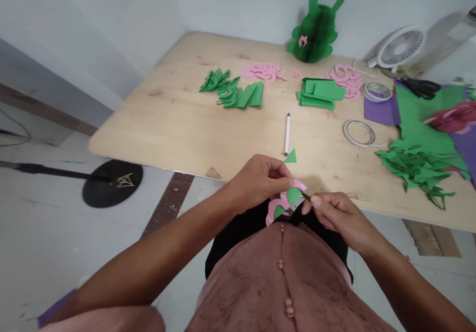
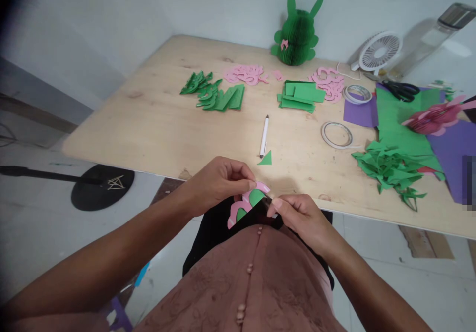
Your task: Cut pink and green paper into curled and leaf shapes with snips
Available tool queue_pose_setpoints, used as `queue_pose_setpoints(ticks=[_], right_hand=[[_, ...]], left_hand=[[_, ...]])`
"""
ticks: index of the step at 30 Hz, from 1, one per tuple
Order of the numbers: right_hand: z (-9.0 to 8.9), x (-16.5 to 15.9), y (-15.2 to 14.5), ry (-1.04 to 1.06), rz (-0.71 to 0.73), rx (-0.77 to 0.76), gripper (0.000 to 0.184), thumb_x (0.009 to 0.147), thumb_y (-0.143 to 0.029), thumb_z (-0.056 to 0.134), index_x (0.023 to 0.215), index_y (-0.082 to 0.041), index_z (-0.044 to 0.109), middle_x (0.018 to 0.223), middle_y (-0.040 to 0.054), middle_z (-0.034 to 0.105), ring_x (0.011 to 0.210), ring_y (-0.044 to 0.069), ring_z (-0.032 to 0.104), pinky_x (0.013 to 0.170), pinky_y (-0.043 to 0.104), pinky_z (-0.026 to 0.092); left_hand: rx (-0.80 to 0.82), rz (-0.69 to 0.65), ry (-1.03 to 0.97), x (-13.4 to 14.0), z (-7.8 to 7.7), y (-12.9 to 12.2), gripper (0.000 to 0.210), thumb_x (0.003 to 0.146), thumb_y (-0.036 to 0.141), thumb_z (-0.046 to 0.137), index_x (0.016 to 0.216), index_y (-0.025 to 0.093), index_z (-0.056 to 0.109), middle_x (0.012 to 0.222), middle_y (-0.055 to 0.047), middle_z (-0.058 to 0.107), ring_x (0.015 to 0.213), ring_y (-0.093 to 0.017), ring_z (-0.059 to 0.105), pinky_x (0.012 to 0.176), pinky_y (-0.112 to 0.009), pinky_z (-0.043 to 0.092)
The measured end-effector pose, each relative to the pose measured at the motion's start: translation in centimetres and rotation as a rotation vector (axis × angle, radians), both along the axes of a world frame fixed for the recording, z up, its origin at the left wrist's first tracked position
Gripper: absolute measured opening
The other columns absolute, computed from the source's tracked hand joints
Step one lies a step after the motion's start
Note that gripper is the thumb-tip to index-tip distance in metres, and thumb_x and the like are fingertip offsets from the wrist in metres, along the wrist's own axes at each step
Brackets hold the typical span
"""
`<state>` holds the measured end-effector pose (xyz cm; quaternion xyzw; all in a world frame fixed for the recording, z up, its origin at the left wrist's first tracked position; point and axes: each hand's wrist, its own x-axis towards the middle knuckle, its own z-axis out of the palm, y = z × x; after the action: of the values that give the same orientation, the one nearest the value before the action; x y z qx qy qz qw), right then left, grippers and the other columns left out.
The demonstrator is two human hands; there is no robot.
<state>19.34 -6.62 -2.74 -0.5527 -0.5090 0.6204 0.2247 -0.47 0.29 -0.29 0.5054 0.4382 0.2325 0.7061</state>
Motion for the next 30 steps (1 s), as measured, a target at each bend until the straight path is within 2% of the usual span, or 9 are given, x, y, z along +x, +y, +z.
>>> queue_pose_setpoints(ticks=[17, 30], right_hand=[[-0.08, 0.03, 0.14, 0.038, 0.003, -0.025, 0.046, 0.089, -0.052, 0.045, 0.076, -0.013, 0.065, 0.045, -0.0086, 0.023, 0.042, 0.006, 0.017, 0.041, 0.023, 0.011], [-0.31, -0.14, 0.08, 0.082, 0.003, -0.039, 0.046, 0.089, -0.051, 0.044, 0.078, -0.012, 0.065, 0.045, -0.0086, 0.024, 0.040, 0.007, 0.018, 0.041, 0.022, 0.013]], left_hand=[[-0.019, -0.045, -0.008, -0.02, -0.18, 0.28, 0.007, 0.068, 0.016, 0.063, 0.063, 0.012, 0.062, 0.053, 0.001, 0.060, 0.049, -0.009, 0.055, 0.047, -0.019, 0.042], [-0.022, -0.032, -0.013, -0.07, -0.14, 0.21, 0.007, 0.068, 0.016, 0.063, 0.063, 0.012, 0.061, 0.052, 0.001, 0.059, 0.049, -0.009, 0.055, 0.047, -0.020, 0.043]])
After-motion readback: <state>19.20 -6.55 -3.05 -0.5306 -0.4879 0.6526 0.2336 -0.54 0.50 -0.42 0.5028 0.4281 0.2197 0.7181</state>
